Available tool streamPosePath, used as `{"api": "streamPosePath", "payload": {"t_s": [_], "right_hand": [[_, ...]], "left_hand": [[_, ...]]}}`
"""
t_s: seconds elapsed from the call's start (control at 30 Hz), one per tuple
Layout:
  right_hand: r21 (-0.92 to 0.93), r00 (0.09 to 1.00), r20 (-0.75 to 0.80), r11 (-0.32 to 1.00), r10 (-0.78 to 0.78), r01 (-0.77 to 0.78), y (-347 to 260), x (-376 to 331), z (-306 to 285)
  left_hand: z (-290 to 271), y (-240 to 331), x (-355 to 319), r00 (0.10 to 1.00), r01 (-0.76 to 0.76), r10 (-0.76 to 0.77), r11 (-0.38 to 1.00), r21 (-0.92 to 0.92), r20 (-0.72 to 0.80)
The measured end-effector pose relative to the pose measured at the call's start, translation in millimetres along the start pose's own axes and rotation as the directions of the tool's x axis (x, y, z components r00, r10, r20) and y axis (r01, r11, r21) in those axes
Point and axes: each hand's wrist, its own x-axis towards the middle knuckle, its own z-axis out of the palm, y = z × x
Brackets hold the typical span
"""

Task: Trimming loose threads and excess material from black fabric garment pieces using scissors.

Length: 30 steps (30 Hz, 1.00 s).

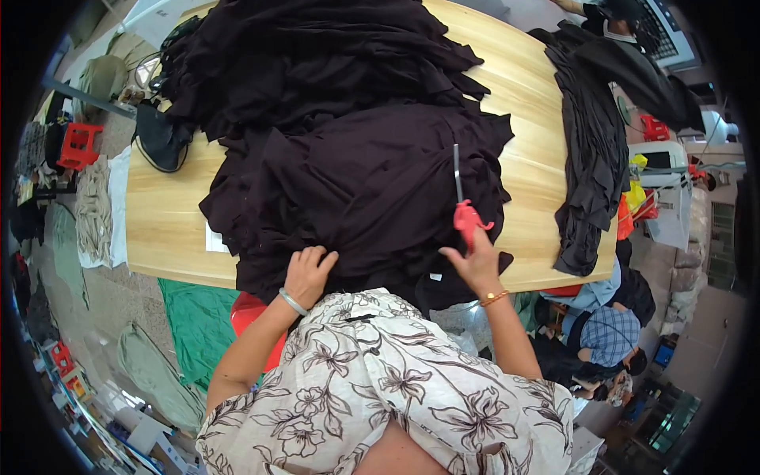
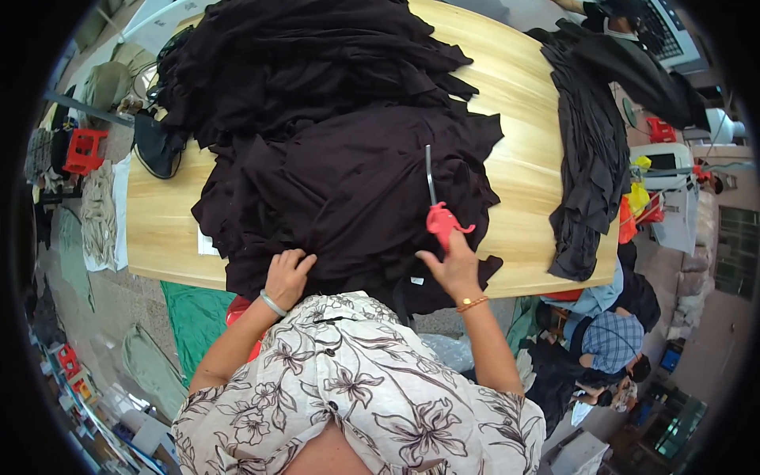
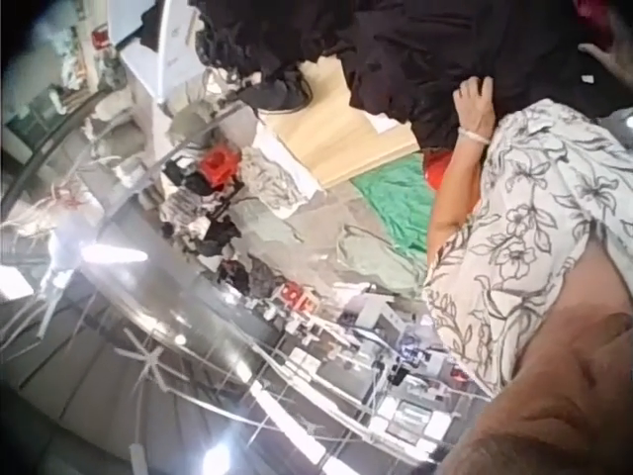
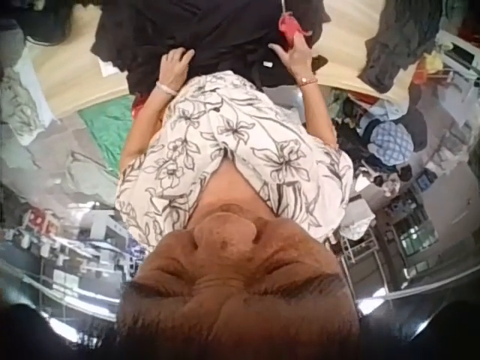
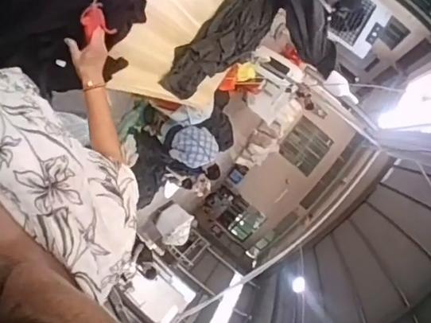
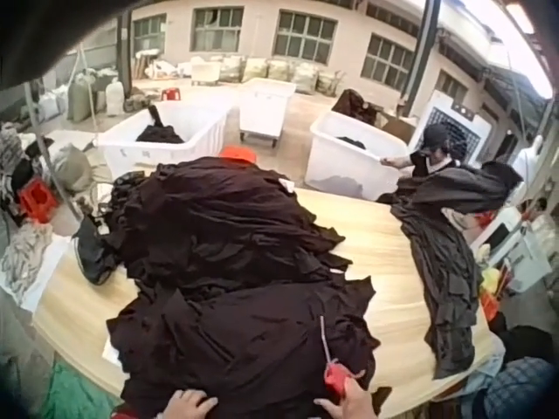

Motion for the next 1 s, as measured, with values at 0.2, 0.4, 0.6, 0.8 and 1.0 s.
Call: {"api": "streamPosePath", "payload": {"t_s": [0.2,0.4,0.6,0.8,1.0], "right_hand": [[-0.019,0.992,-0.02,0.992,0.126,-0.126,27,-10,51],[0.171,0.985,-0.174,0.985,-0.006,0.036,-13,38,-19],[-0.011,0.965,-0.252,0.998,-0.07,0.069,-23,91,-45],[-0.406,0.989,-0.058,0.902,0.134,-0.145,-13,66,-44],[-0.175,0.999,-0.031,0.985,0.009,-0.014,-47,49,-54]], "left_hand": [[-21,-7,32,0.997,0.065,-0.074,0.963,-0.263,-0.027],[-133,-57,107,0.851,0.13,-0.146,0.989,-0.067,-0.505],[-110,-97,153,0.809,0.149,-0.175,0.984,-0.092,-0.561],[-32,-52,105,0.719,0.545,-0.509,-0.01,-0.838,0.474],[-55,-40,131,0.646,0.613,-0.249,-0.394,-0.685,0.722]]}}
